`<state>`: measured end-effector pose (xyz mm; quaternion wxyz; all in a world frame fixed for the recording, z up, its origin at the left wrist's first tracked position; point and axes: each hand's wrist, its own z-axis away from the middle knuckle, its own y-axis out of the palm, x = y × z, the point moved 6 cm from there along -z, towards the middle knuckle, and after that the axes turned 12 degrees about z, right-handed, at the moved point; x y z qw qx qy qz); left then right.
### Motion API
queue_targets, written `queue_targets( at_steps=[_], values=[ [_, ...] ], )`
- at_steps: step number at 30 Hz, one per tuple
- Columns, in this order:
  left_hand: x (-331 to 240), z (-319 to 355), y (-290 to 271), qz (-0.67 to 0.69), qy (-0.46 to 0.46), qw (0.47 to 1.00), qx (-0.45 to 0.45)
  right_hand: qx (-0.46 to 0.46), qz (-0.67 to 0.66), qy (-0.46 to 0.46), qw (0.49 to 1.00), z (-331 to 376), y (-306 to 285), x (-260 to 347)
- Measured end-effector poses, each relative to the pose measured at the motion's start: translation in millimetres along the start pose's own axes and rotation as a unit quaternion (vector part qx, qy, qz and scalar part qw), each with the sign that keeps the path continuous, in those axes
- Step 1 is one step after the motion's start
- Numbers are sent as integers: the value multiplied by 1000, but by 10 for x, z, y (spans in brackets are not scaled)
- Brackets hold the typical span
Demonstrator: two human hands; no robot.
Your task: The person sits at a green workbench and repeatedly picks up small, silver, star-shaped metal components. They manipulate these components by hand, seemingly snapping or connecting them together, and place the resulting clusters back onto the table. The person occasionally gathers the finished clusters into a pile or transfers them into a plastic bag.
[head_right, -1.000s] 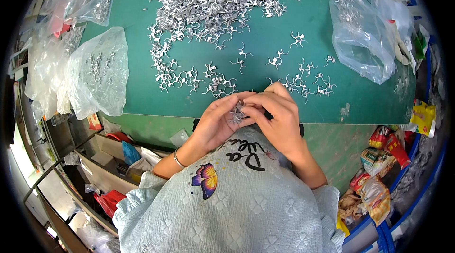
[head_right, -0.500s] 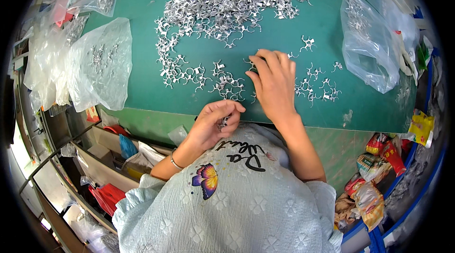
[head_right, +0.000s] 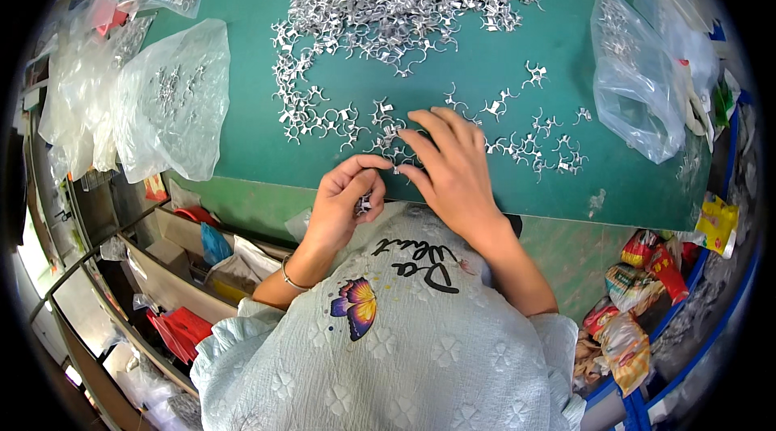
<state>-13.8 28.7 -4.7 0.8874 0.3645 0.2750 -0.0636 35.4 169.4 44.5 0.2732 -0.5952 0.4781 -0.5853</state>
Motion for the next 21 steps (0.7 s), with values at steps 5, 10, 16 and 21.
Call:
queue_targets(
  at_steps=[5, 10, 16, 21],
  values=[
    [-97, 69, -102, -34, 50, 997, -41, -40, 77, 33, 996, 142, -7, -177],
    [-87, 91, -152, -28, 58, 997, -48, -46, 33, 13, 998, 84, -29, 16],
    [-92, 96, -165, -16, 57, 997, -48, -34, 59, -44, 997, 81, 156, 80],
    [-73, 96, -192, -24, 48, 998, -37, -92, 86, 51, 991, 162, -60, -185]
  ],
)
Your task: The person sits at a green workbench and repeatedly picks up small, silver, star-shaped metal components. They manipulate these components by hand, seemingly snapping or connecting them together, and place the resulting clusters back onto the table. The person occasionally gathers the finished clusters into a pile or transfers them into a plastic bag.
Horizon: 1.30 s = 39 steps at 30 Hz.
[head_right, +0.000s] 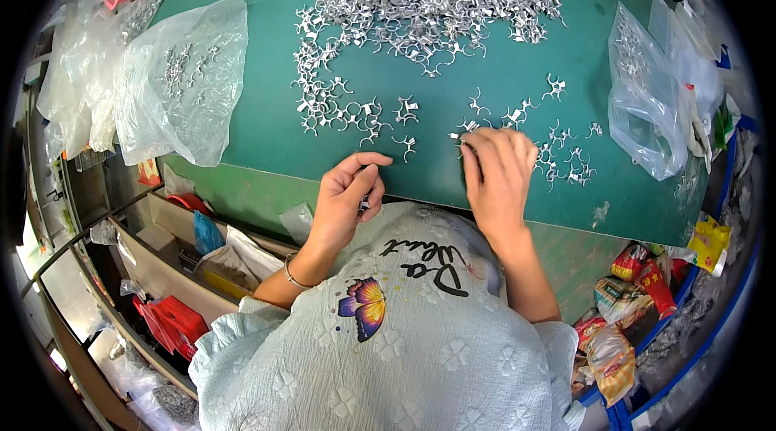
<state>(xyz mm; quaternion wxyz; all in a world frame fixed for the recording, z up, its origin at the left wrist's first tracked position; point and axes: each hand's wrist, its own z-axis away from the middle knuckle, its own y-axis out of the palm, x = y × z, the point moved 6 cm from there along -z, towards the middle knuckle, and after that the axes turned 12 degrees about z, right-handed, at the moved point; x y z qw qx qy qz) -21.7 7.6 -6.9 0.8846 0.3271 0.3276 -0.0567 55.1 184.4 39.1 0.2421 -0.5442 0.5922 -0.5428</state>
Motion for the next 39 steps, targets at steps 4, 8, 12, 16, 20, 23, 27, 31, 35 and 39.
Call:
queue_targets(
  at_steps=[4, 8, 12, 16, 20, 23, 27, 31, 35, 39],
  values=[
    [-15, 2, -13, 1, 1, 1000, -2, -14, -31, 75, 997, -17, -60, -49],
    [-24, 7, 9, -21, -7, 1000, 11, -16, 19, 82, 996, -43, -27, -120],
    [47, 47, 159, -25, -58, 997, 50, 21, 51, 74, 996, -131, -15, -33],
    [116, 7, 325, -43, -90, 990, 105, 24, 5, 57, 998, -153, -18, -74],
    [134, -31, 430, -56, -95, 984, 142, -1, -54, 100, 994, -82, -52, -252],
    [115, -23, 375, -128, -38, 986, 102, 9, 2, 58, 998, -124, -60, -148],
    [-15, -42, 334, -213, 69, 972, 76, 24, 10, 44, 999, -115, -24, -125],
    [-44, -42, 276, -243, 130, 960, 57, 12, -272, 194, 942, -8, -21, -283],
    [-79, -51, 314, -294, 206, 932, 47, 83, -646, 343, 677, 177, 171, -218],
    [-54, -46, 406, -192, 93, 974, 73, 149, -765, 356, 515, 278, 287, -84]
  ],
)
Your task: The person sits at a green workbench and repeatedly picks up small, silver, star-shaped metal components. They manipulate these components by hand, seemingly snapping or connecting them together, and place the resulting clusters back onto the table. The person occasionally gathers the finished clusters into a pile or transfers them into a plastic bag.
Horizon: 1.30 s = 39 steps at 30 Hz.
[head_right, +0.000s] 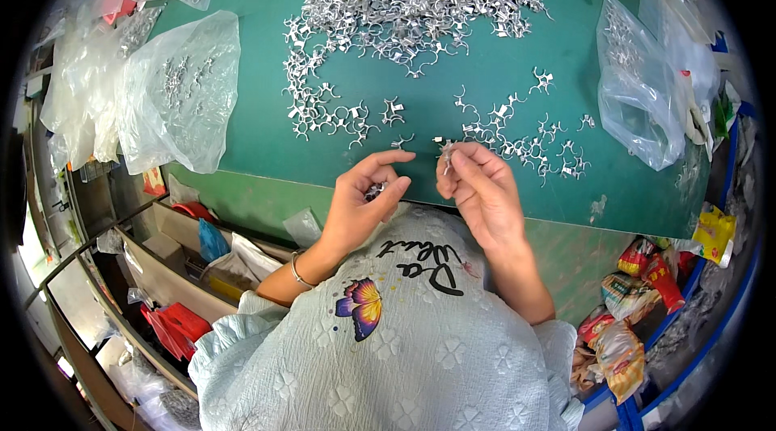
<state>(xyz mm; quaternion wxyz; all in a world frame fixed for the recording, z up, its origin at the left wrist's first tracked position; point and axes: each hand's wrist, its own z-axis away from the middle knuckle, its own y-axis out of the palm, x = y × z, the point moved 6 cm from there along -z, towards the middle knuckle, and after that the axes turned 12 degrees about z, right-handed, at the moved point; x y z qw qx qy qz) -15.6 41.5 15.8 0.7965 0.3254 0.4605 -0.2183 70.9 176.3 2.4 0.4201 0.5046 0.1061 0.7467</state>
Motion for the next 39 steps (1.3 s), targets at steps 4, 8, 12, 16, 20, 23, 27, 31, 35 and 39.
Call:
queue_targets(
  at_steps=[4, 8, 12, 16, 20, 23, 27, 31, 35, 39],
  values=[
    [45, 11, 103, 139, -86, 984, 71, -10, 50, 13, 999, 27, 59, -74],
    [146, 20, 216, 307, -166, 935, 61, -8, 193, -22, 981, 141, 207, -33],
    [289, 24, 225, 310, -193, 926, 98, -37, 512, -219, 830, 217, 270, 189],
    [322, 50, 206, 367, -236, 894, 105, -222, 515, -253, 788, 237, -36, 403],
    [376, 52, 148, 343, -235, 905, 92, -159, 726, -298, 599, 122, 150, 466],
    [302, 74, 140, 289, -231, 928, 40, -132, 774, -284, 550, 38, 202, 324],
    [261, 69, 53, 271, -183, 944, 41, -151, 773, -309, 533, 36, 160, 351],
    [242, 66, -103, 241, -163, 957, 16, -183, 757, -327, 535, 77, 95, 390],
    [245, 39, -129, 288, -169, 943, 16, -152, 755, -339, 539, 34, 277, 332],
    [253, 48, -80, 303, -184, 935, 16, -157, 752, -356, 533, -40, 296, 291]
  ],
)
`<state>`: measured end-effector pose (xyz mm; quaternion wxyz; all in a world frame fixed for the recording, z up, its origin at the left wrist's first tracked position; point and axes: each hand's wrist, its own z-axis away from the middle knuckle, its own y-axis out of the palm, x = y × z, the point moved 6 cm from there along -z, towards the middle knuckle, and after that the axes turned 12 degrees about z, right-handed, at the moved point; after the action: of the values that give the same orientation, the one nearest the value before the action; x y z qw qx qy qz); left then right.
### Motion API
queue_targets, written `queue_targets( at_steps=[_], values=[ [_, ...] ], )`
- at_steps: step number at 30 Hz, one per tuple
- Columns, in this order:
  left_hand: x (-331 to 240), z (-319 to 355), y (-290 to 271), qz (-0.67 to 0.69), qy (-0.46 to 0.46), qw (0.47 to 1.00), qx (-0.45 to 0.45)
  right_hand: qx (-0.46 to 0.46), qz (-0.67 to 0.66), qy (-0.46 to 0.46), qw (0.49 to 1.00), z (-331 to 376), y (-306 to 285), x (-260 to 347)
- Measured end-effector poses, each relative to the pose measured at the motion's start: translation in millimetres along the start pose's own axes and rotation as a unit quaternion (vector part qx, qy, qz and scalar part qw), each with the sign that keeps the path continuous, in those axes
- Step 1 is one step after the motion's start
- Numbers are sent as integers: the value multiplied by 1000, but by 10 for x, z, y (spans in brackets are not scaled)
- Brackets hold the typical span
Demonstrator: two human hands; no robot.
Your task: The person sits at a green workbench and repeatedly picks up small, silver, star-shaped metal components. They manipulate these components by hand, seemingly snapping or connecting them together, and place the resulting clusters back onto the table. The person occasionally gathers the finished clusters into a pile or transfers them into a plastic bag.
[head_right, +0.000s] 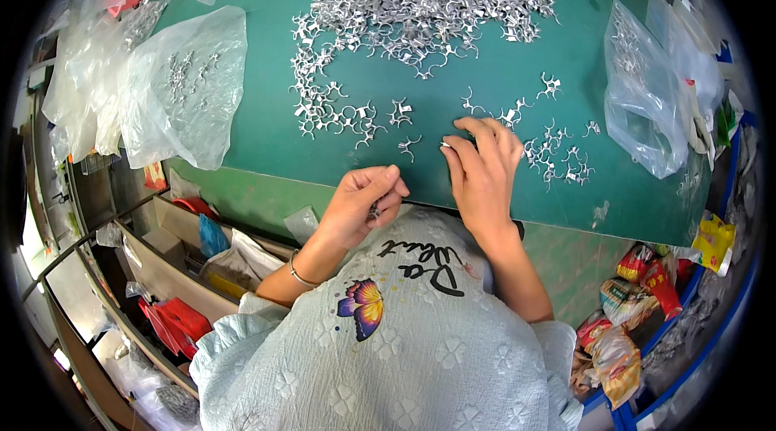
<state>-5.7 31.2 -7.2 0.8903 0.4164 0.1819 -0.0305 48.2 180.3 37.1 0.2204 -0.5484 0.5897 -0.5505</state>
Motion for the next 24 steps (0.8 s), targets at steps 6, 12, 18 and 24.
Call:
queue_targets(
  at_steps=[6, 12, 18, 24],
  values=[
    [-55, 34, 29, -86, 62, 994, -39, -11, -62, 42, 997, -22, -115, -97],
    [-296, 102, -69, -180, 167, 965, -90, 31, -36, 4, 999, -71, 55, -31],
    [-675, 281, -126, -455, 353, 792, -202, 27, -78, 8, 997, -224, 70, 95],
    [-899, 291, -244, -526, 345, 736, -250, 158, -53, -148, 975, -369, 331, 625]
  ],
)
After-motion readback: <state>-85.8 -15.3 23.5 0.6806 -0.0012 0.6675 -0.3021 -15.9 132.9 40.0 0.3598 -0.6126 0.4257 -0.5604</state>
